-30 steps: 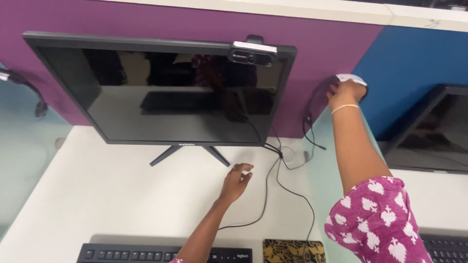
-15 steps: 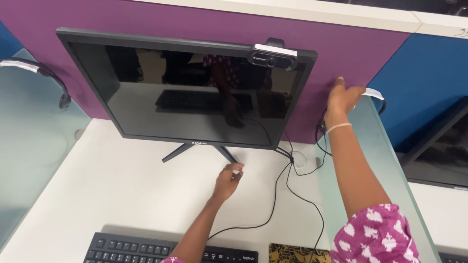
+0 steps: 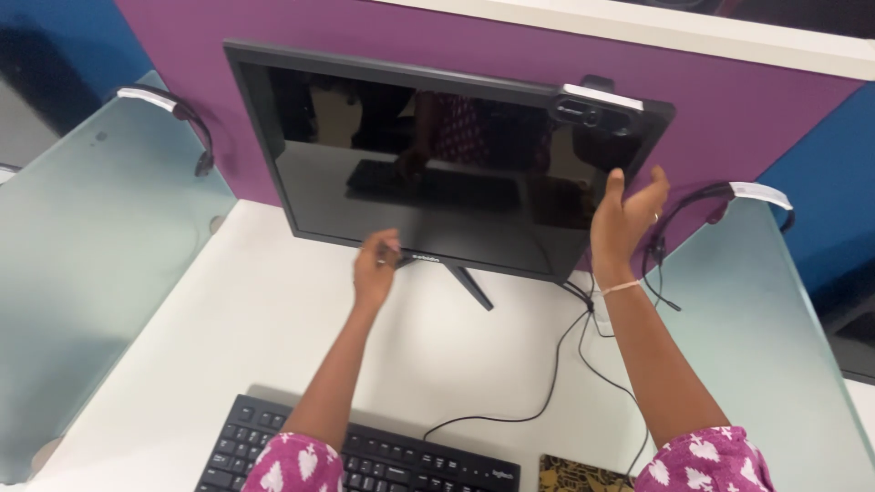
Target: Positioning office chairs and computer peripherals at workstations in a shared office space.
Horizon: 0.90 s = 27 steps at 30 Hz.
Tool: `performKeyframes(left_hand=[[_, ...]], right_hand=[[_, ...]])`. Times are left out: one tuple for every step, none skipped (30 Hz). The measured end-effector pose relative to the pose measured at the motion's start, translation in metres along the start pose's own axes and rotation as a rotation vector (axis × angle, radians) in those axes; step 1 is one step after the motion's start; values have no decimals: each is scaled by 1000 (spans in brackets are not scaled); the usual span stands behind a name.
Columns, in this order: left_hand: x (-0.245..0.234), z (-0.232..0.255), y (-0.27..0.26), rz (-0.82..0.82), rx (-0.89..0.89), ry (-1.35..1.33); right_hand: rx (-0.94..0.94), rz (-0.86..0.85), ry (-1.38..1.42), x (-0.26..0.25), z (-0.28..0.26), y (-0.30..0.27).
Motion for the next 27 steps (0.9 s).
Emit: performKeyframes(left_hand=[[-15,6,11,2,0,1],[-40,14,24,125,14,63],[-65,22,37,248,28,124],[-77,25,52,248,29,125],[-98,25,66,348,-13,178],[-118,25,80,448,-53,229],[-125,16,98,448,-50,229],[-133,7,116,466,-50,174],[-141,-3,133,483,-51,119],[-140,-5,145,477,-53,117],[-136,-9,157,428,-72,20],[-130,-13,167,377,-93,-74],[-129,-9,167,369,-97,-74],[-120,-10,169,305,-163,-97],[-112,-10,171,240,-229,-120],[-109,-7,170,235,-231,-121],[-106,-8,168,221,-270,-96],[-103,-9,163,207,-311,-69],[-100,-15,163,203,-315,-68],[-99,-20,163,225,-327,-56],[-98,-26,162,246,-339,-43],[-97,-19,162,243,-343,-40],[-97,-13,160,255,-359,-35],[-98,-7,156,270,-377,-31],[-99,-5,153,270,-384,-29],[-97,-3,152,262,-402,-34],[-95,-2,150,254,-420,-38]], right_hand=[[0,-1,2,6,18,1],[-24,54,-18,7,34,3],[-48,108,-37,9,49,5],[-47,109,-37,10,56,5],[-46,117,3,10,62,6],[-45,127,43,11,68,7],[-45,128,46,11,60,4],[71,95,137,12,60,1],[186,61,229,15,60,-4],[187,66,224,18,60,-5],[188,53,260,22,60,-6],[193,41,294,24,63,-8],[197,46,287,28,85,-4],[214,66,340,31,107,3],[232,87,393,34,129,11],[232,91,388,32,126,10],[338,59,548,35,129,8],[447,27,706,39,132,4],[449,30,701,39,135,3],[408,39,668,38,134,4],[367,47,635,36,133,5],[371,49,631,37,135,5],[375,65,637,36,138,6],[377,78,643,35,141,7],[379,75,637,34,142,6],[331,51,664,34,138,8],[282,27,691,34,133,10]])
Point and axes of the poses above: each hand's wrist, its own y-axis towards the middle knuckle, its own x-axis out of the palm, z = x × y, the point moved 9 cm from there along y, towards the middle knuckle, and after that the axes turned 10 degrees about z, right-handed, at the moved point
